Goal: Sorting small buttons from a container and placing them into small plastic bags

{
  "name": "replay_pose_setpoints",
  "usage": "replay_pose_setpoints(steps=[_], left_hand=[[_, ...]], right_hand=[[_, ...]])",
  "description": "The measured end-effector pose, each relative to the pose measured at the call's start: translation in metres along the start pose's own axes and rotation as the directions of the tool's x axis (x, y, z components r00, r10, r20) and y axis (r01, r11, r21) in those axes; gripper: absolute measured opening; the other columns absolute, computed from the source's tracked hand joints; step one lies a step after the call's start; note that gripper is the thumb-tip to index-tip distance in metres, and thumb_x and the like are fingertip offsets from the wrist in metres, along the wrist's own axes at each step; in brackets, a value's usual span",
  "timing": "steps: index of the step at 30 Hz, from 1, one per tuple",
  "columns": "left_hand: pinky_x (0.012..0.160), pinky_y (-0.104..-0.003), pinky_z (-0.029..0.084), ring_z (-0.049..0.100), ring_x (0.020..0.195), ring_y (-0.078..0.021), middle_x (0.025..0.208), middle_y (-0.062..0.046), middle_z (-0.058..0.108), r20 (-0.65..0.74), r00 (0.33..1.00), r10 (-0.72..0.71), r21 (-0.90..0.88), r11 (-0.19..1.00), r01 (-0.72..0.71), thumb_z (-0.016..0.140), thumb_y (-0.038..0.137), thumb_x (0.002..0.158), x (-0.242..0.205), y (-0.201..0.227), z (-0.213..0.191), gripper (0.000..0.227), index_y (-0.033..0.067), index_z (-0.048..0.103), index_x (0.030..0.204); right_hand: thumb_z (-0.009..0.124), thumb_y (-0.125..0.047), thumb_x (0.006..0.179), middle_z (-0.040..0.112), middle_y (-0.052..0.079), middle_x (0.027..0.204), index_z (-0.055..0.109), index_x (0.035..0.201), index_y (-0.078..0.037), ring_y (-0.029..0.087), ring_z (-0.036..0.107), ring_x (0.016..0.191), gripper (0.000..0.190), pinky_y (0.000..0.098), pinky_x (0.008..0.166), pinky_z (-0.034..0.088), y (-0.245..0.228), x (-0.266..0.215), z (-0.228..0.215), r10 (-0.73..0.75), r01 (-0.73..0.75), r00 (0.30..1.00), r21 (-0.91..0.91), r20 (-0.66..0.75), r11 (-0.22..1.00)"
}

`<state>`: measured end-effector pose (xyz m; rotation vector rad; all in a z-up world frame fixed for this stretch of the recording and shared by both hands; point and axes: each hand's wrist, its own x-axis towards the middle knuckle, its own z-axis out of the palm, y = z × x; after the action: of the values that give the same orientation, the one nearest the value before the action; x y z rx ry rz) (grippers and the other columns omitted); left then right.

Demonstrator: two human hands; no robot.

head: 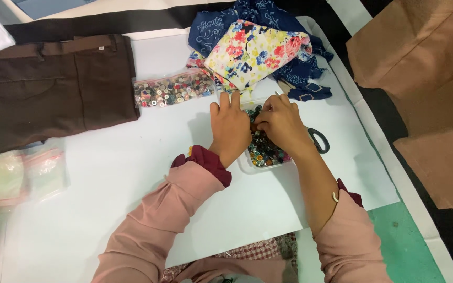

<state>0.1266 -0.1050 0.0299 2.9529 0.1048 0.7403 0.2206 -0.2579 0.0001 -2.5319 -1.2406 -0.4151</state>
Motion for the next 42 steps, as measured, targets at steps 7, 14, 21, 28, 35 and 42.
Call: replay_pose_setpoints(steps=[7,14,21,28,35,42], left_hand=[[0.074,-0.039,0.021,0.035,0.09,-0.0228,0.102,-0.006,0.048,-0.079,0.997,0.013,-0.004,1.0,-0.013,0.07,0.008,0.076,0.0,-0.004,0.023,0.017,0.0128,0.063,0.062],[0.07,-0.036,0.022,0.04,0.078,-0.0218,0.086,-0.006,0.046,-0.244,0.968,0.062,-0.054,0.996,-0.077,0.073,0.005,0.079,-0.004,-0.008,0.032,0.023,0.0102,0.06,0.06],[0.072,-0.04,0.033,0.05,0.078,-0.0256,0.082,-0.002,0.048,-0.303,0.95,0.078,-0.244,0.957,-0.157,0.086,0.018,0.071,-0.017,-0.029,-0.031,0.016,0.0103,0.075,0.081],[0.08,-0.038,0.037,0.056,0.083,-0.0178,0.081,0.008,0.059,-0.303,0.953,-0.015,-0.272,0.96,-0.071,0.082,0.02,0.08,-0.068,-0.091,-0.064,0.013,0.0249,0.077,0.091],[0.084,-0.038,0.045,0.063,0.087,-0.0177,0.084,0.008,0.068,-0.05,0.986,-0.16,-0.333,0.933,0.135,0.08,0.015,0.08,-0.13,-0.125,-0.058,0.016,0.0249,0.079,0.092],[0.083,-0.038,0.051,0.069,0.085,-0.0182,0.08,0.005,0.074,-0.011,0.982,-0.187,-0.398,0.902,0.167,0.084,0.011,0.08,-0.137,-0.115,-0.05,0.019,0.0183,0.077,0.096]], right_hand=[[0.083,-0.025,0.082,0.055,0.0,0.101,0.078,0.086,-0.022,0.024,0.052,0.105,0.008,0.0449,0.089,0.043,-0.009,0.002,-0.005,0.001,0.0,0.999,-0.003,0.051,1.0],[0.079,-0.017,0.085,0.057,0.001,0.094,0.078,0.09,-0.022,0.023,0.055,0.096,0.007,0.0405,0.081,0.041,-0.012,0.001,-0.005,-0.055,0.054,0.998,0.055,0.021,0.997],[0.083,-0.01,0.081,0.064,0.003,0.086,0.077,0.089,-0.014,0.026,0.061,0.089,0.01,0.0407,0.078,0.048,-0.023,0.008,-0.028,-0.063,0.069,0.997,0.141,-0.051,0.988],[0.08,0.002,0.084,0.072,0.003,0.088,0.077,0.097,-0.007,0.022,0.071,0.081,0.016,0.0294,0.074,0.058,-0.075,0.009,-0.01,-0.137,0.264,0.897,0.261,-0.421,0.928],[0.074,-0.004,0.081,0.065,-0.001,0.087,0.071,0.091,-0.014,0.016,0.068,0.085,0.015,0.0253,0.07,0.058,-0.145,-0.015,0.015,-0.262,0.354,0.908,0.264,-0.329,0.897],[0.075,-0.01,0.082,0.063,-0.002,0.079,0.065,0.093,-0.018,0.015,0.066,0.082,0.016,0.0229,0.066,0.056,-0.143,-0.02,0.033,-0.208,0.261,0.938,0.168,-0.277,0.951]])
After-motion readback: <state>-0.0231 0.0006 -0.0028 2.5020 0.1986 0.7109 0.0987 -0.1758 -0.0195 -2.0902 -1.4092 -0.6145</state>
